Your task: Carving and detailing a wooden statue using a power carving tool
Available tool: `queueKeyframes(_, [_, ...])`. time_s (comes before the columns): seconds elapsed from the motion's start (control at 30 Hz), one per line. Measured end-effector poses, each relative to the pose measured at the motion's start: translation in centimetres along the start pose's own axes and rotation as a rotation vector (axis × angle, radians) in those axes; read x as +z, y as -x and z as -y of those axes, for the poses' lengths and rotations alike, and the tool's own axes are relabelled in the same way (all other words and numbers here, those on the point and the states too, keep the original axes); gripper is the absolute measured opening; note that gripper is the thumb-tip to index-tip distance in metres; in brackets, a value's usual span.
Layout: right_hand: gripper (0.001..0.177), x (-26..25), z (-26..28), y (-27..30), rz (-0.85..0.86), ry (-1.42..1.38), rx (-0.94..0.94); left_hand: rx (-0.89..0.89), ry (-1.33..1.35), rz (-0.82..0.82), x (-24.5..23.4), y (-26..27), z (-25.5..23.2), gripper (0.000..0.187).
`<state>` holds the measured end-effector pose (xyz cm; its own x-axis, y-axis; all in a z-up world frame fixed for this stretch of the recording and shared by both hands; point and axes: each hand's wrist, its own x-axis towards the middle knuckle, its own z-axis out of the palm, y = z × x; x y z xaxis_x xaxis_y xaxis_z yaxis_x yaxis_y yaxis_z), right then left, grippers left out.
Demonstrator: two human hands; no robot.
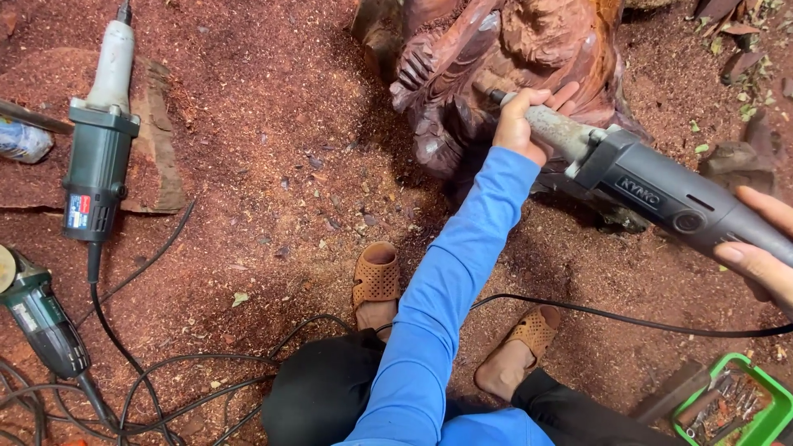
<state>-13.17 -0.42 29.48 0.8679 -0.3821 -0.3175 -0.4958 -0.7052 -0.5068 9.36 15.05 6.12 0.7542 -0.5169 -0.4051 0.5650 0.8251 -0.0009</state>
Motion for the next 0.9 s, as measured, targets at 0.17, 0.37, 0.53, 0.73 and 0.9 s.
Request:
queueKeyframes(0.17, [0.080, 0.2, -0.5, 0.0, -0.013, 0.004, 0.015, -0.016, -0.033, -0.031, 0.1, -0.3, -0.1, 0.021])
queueKeyframes(0.37, [0.081, 0.2, -1.6, -0.2, -0.006, 0.025, 0.044, -0.010, -0.043, -0.027, -0.3, -1.3, 0.3, 0.018])
queueKeyframes(0.53, [0.082, 0.4, -1.6, -0.1, 0.001, 0.011, 0.030, -0.011, -0.029, -0.037, -0.2, -1.4, 0.4, 0.018])
queueKeyframes(0.73, [0.082, 0.7, -1.6, 0.1, 0.004, 0.011, 0.023, -0.016, -0.036, -0.060, -0.2, -2.1, 0.6, 0.019])
queueKeyframes(0.9, [0.081, 0.7, -2.0, 0.2, 0.008, -0.078, 0.030, -0.016, -0.097, -0.068, 0.1, -1.9, 0.4, 0.030])
